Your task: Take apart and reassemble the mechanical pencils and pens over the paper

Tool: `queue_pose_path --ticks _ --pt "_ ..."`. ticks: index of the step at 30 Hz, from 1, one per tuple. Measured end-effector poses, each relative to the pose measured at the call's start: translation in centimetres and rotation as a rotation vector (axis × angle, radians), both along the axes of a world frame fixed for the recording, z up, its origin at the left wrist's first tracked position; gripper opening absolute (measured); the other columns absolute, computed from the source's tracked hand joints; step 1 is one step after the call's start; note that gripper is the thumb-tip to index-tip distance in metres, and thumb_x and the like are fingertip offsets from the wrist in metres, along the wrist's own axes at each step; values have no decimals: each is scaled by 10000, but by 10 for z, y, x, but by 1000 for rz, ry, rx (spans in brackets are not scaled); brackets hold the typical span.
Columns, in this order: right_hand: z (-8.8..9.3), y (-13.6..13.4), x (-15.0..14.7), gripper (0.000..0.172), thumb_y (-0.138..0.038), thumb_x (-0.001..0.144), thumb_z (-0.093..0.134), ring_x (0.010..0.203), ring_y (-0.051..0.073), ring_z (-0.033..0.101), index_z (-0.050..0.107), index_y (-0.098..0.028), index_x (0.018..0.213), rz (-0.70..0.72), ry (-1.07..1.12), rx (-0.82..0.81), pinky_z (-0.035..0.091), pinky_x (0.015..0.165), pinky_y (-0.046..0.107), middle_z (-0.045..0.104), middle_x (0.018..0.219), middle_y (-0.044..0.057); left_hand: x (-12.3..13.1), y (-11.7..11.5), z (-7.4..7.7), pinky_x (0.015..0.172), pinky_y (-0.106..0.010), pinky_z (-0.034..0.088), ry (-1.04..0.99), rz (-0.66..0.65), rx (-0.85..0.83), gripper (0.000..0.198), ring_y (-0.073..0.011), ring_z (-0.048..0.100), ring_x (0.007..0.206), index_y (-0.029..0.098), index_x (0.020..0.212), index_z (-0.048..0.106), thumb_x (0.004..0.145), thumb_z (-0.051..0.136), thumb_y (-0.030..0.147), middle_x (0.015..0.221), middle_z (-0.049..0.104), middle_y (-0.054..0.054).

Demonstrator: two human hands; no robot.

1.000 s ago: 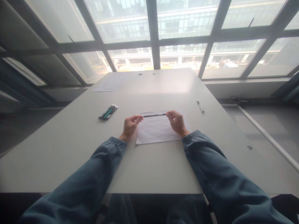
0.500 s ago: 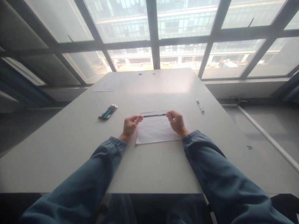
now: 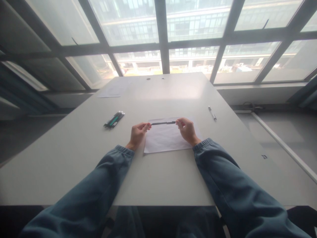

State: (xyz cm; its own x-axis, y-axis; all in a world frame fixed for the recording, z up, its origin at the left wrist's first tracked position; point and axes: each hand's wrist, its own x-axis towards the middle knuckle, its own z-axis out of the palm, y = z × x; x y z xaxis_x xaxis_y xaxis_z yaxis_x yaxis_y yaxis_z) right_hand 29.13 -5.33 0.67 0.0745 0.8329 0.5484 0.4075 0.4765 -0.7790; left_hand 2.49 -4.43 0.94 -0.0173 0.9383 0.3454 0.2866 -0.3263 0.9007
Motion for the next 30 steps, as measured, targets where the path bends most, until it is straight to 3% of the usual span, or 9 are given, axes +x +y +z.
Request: queue_pose_path --ticks 30 --pt "-1 0 1 381 -499 963 553 578 158 605 644 -204 739 15 -28 -24 488 615 295 672 678 20 1 -1 1 606 -273 509 -14 -4 1 351 -192 700 710 167 754 769 876 685 485 740 756 -79"
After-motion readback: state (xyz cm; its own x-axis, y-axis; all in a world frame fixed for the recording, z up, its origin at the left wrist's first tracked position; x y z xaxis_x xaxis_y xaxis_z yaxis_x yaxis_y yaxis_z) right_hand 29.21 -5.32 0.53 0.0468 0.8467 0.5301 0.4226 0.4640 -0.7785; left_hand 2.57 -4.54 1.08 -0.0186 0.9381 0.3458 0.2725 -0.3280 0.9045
